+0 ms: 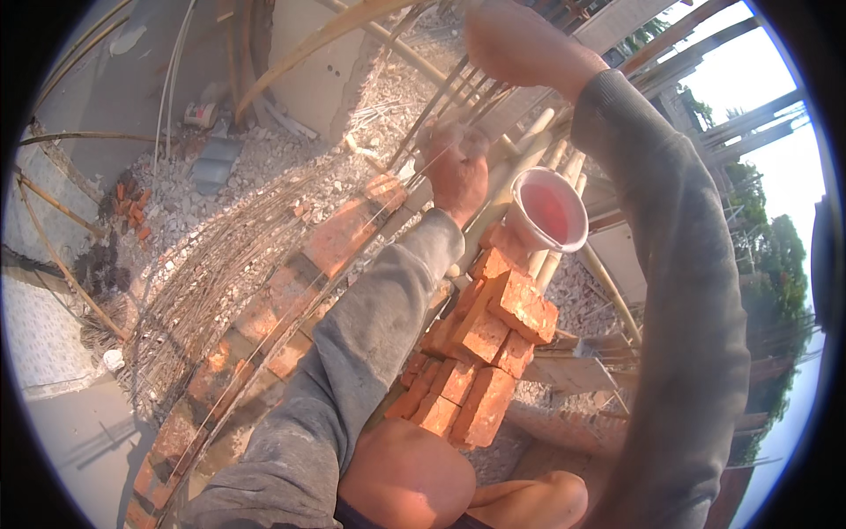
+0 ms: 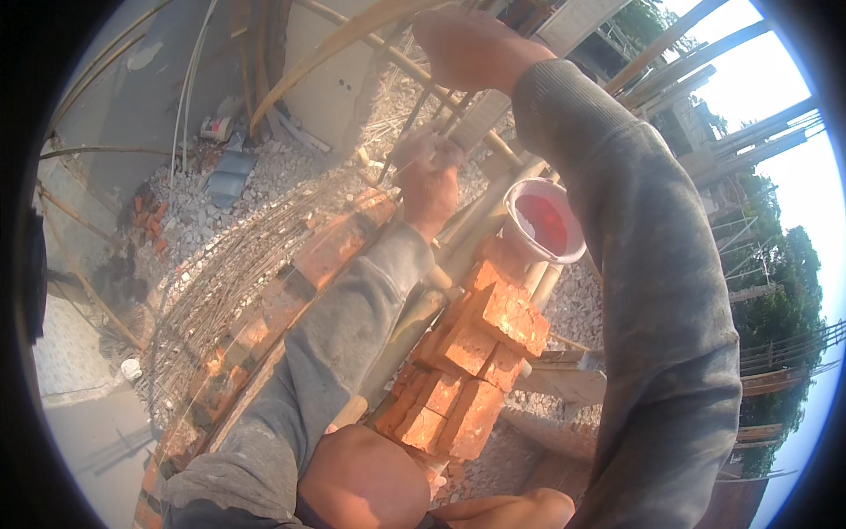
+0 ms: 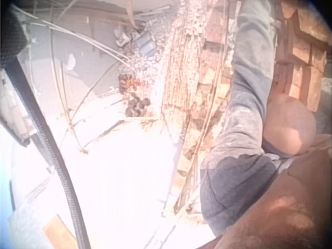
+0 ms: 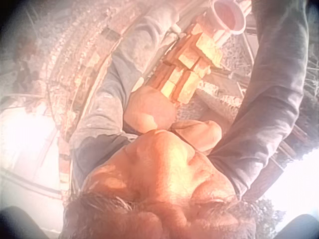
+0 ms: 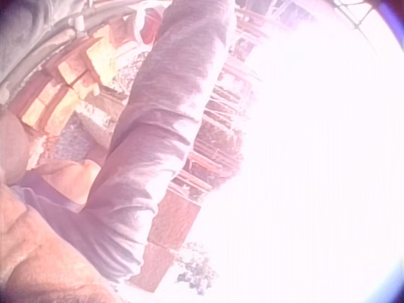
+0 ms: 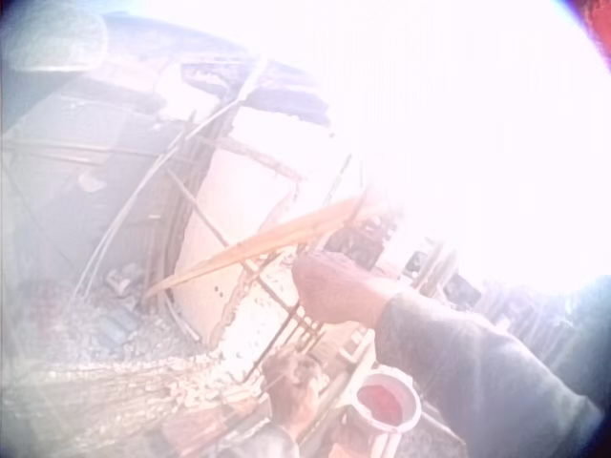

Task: The person lays bricks on a bamboo scaffold, applies mortar with a trowel, and ties rebar with wire. The person scoops mortar from a bucket and places bricks one by one.

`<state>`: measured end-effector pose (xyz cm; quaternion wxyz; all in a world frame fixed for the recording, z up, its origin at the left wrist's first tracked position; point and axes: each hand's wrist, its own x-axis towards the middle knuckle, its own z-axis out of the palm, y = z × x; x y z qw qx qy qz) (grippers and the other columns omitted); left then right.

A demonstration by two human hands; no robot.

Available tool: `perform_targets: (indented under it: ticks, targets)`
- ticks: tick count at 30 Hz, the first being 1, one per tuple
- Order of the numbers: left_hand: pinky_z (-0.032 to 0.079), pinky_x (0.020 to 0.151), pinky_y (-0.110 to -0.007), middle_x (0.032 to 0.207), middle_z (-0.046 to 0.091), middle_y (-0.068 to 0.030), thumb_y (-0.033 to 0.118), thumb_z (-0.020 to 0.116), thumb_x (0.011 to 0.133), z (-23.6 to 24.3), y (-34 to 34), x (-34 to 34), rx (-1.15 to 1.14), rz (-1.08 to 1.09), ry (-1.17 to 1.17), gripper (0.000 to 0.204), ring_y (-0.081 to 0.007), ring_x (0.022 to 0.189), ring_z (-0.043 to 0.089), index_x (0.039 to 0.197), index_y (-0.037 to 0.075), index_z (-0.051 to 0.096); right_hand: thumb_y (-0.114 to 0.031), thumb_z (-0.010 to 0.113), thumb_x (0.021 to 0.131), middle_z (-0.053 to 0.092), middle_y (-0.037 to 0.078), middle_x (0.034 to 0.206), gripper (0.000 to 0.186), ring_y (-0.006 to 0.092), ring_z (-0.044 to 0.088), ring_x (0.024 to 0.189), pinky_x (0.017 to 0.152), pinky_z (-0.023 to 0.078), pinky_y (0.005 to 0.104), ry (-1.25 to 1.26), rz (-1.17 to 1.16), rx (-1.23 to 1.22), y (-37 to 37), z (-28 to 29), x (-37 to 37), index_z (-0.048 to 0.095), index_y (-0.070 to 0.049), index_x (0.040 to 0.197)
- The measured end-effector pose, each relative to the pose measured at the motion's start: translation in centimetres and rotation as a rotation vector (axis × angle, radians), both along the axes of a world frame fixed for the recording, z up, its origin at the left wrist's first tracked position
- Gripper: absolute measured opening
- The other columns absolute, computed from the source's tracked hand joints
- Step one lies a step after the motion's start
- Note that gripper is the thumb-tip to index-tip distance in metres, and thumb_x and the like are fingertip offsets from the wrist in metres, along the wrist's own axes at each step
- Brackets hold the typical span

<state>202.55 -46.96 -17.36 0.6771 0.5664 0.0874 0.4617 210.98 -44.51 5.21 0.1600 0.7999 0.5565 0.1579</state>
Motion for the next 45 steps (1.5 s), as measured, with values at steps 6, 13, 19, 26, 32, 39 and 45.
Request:
perform_targets:
  ticks: [6,13,19,26,32,39,45]
  targets:
    - [0.037,0.117,-0.051,0.124,0.070,-0.0173,0.017,0.068,0.095,0.0,0.4,0.3,0.125,0.098,-0.036,0.016,-0.0397,0.120,0.057,0.100,0.002,0.071,-0.006,0.069,0.089,0.077,0.018,0.091,0.011,0.0373,0.076,0.088,0.083,0.056,0.0507,-0.033,-0.099,0.283,0.1,-0.6,0.1,0.078,-0.002,0.094]
    - [0.039,0.116,-0.049,0.130,0.068,-0.0182,0.019,0.068,0.098,0.0,0.5,0.3,0.035,-0.012,0.005,0.023,-0.0381,0.128,0.054,0.108,-0.001,0.074,-0.004,0.067,0.094,0.077,0.012,0.100,0.015,0.0333,0.077,0.091,0.081,0.058,0.0454,-0.256,-0.266,-0.132,-0.6,-0.4,-2.6,0.075,-0.008,0.106]
    - [0.045,0.110,-0.047,0.133,0.067,-0.0185,0.019,0.073,0.095,0.0,1.0,0.3,0.065,-0.009,0.017,0.022,-0.0338,0.127,0.059,0.102,-0.002,0.076,-0.016,0.073,0.087,0.074,0.003,0.072,0.012,0.0235,0.074,0.077,0.076,0.046,0.0505,-0.523,-0.198,-0.215,-1.5,-0.7,-5.3,0.081,-0.016,0.078]
    - [0.043,0.112,-0.047,0.137,0.068,-0.0147,0.016,0.071,0.093,0.6,1.6,-0.5,0.061,-0.123,0.056,0.016,-0.0329,0.129,0.055,0.097,0.001,0.077,-0.019,0.074,0.088,0.074,-0.001,0.073,0.012,0.0216,0.072,0.076,0.077,0.044,0.0498,-0.668,-0.084,-0.177,-2.4,-0.6,-5.3,0.080,-0.020,0.077]
    - [0.047,0.106,-0.044,0.129,0.071,-0.0160,0.024,0.070,0.099,0.8,1.5,-0.3,0.056,-0.114,-0.052,0.028,-0.0311,0.125,0.061,0.105,-0.002,0.076,-0.020,0.076,0.088,0.076,-0.001,0.080,0.007,0.0208,0.073,0.087,0.082,0.046,0.0460,-0.506,-0.219,-0.221,-1.8,-0.7,-5.9,0.081,-0.019,0.083]
    - [0.053,0.095,-0.042,0.113,0.075,-0.0184,0.030,0.068,0.103,0.9,2.3,-0.6,0.045,-0.198,-0.071,0.039,-0.0303,0.107,0.070,0.112,-0.006,0.077,-0.013,0.072,0.093,0.078,0.005,0.091,0.011,0.0242,0.076,0.092,0.078,0.051,0.0449,-0.397,0.000,0.082,-4.0,-1.4,-5.8,0.079,-0.011,0.101]
    - [0.052,0.096,-0.040,0.112,0.076,-0.0175,0.015,0.072,0.094,1.4,2.4,-1.0,0.051,-0.162,-0.029,0.025,-0.0284,0.106,0.070,0.107,-0.006,0.078,-0.007,0.068,0.092,0.074,0.007,0.090,0.016,0.0225,0.074,0.081,0.068,0.056,0.0387,-0.039,-0.212,0.930,-13.3,-6.5,-3.9,0.076,-0.007,0.106]
